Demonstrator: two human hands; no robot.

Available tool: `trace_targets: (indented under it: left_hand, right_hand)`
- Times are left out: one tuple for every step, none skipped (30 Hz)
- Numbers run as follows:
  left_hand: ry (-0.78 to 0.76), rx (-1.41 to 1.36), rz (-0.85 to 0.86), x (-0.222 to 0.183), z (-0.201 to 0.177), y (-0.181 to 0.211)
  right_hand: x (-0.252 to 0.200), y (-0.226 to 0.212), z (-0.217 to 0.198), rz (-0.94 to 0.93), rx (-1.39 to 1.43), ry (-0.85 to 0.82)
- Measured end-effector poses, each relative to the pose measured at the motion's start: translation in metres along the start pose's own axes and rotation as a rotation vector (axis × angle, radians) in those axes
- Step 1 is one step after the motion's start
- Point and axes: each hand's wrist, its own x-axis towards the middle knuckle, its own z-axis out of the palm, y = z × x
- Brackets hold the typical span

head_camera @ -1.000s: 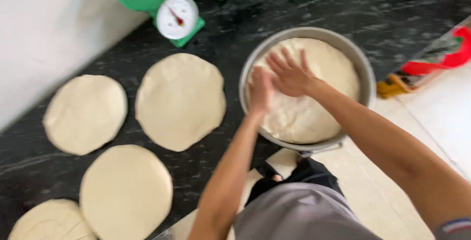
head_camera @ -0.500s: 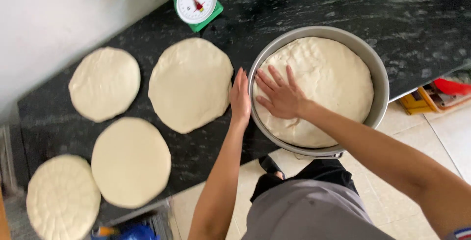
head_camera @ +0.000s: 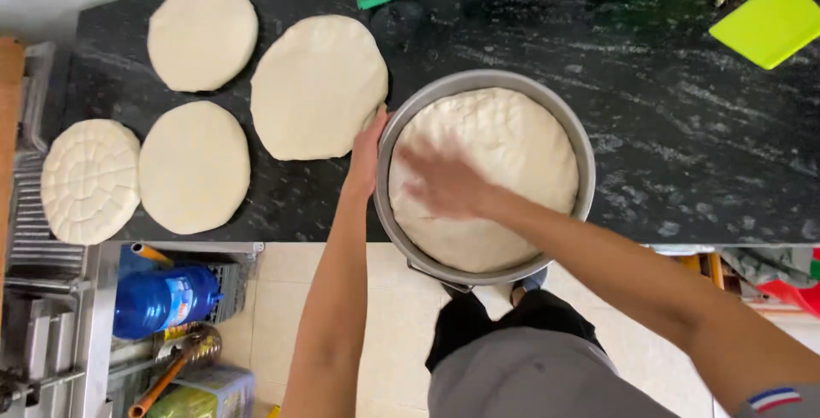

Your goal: The recorder is preparing dough by flattening it, brushing it with oil, and using a machine to cut it into segments.

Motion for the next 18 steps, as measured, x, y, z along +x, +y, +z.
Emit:
trace_targets:
  left_hand:
    - [0.01, -0.002, 0.007, -0.005, 0.004, 0.003]
    - [0.051, 0.053, 0.011, -0.01, 0.006, 0.006]
    - [0.093, 0.107, 0.013, -0.016, 0.008, 0.008]
    - [0.105, 0.104, 0.019, -0.015, 0.008, 0.002]
    - [0.119, 0.12, 0.023, -0.015, 0.008, -0.004]
    - [0.133, 0.136, 0.027, -0.016, 0.008, -0.011]
    - [0.143, 0.132, 0.027, -0.023, 0.013, -0.015]
    - [0.141, 0.122, 0.06, -0.03, 0.018, -0.019]
    - [0.136, 0.112, 0.093, -0.038, 0.022, -0.023]
    - [0.142, 0.108, 0.092, -0.043, 0.027, -0.028]
    - [0.177, 0.135, 0.118, -0.048, 0.033, -0.034]
    - [0.212, 0.162, 0.144, -0.052, 0.039, -0.041]
    - [0.217, 0.153, 0.14, -0.061, 0.045, -0.038]
    - [0.241, 0.158, 0.126, -0.071, 0.052, -0.036]
    - [0.261, 0.164, 0.119, -0.079, 0.06, -0.031]
    - [0.262, 0.156, 0.122, -0.085, 0.066, -0.037]
    - [0.28, 0.169, 0.117, -0.087, 0.071, -0.039]
    - [0.299, 0.183, 0.111, -0.089, 0.077, -0.041]
  right_hand:
    - [-0.007, 0.021, -0.012, -0.011, -0.006, 0.0]
    - [-0.013, 0.041, -0.023, 0.121, -0.054, 0.146]
    - [-0.018, 0.06, -0.034, 0.252, -0.1, 0.292]
    - [-0.023, 0.072, -0.031, 0.239, -0.104, 0.292]
    - [-0.028, 0.085, -0.028, 0.202, -0.113, 0.251]
    - [-0.033, 0.097, -0.025, 0.166, -0.122, 0.209]
    - [-0.035, 0.097, -0.027, 0.157, -0.124, 0.205]
    - [-0.037, 0.096, -0.028, 0.185, -0.11, 0.172]
    - [-0.04, 0.095, -0.03, 0.218, -0.097, 0.14]
    - [-0.045, 0.095, -0.029, 0.213, -0.1, 0.136]
    - [-0.05, 0.097, -0.028, 0.19, -0.095, 0.174]
    - [-0.055, 0.099, -0.026, 0.167, -0.089, 0.211]
    - [-0.059, 0.097, -0.022, 0.165, -0.095, 0.203]
    - [-0.064, 0.094, -0.018, 0.171, -0.205, 0.158]
    - [-0.07, 0.094, -0.016, 0.179, -0.318, 0.121]
    - [-0.073, 0.086, -0.017, 0.178, -0.327, 0.12]
    - [-0.075, 0.078, -0.021, 0.24, -0.257, 0.092]
    - [-0.076, 0.07, -0.025, 0.301, -0.186, 0.064]
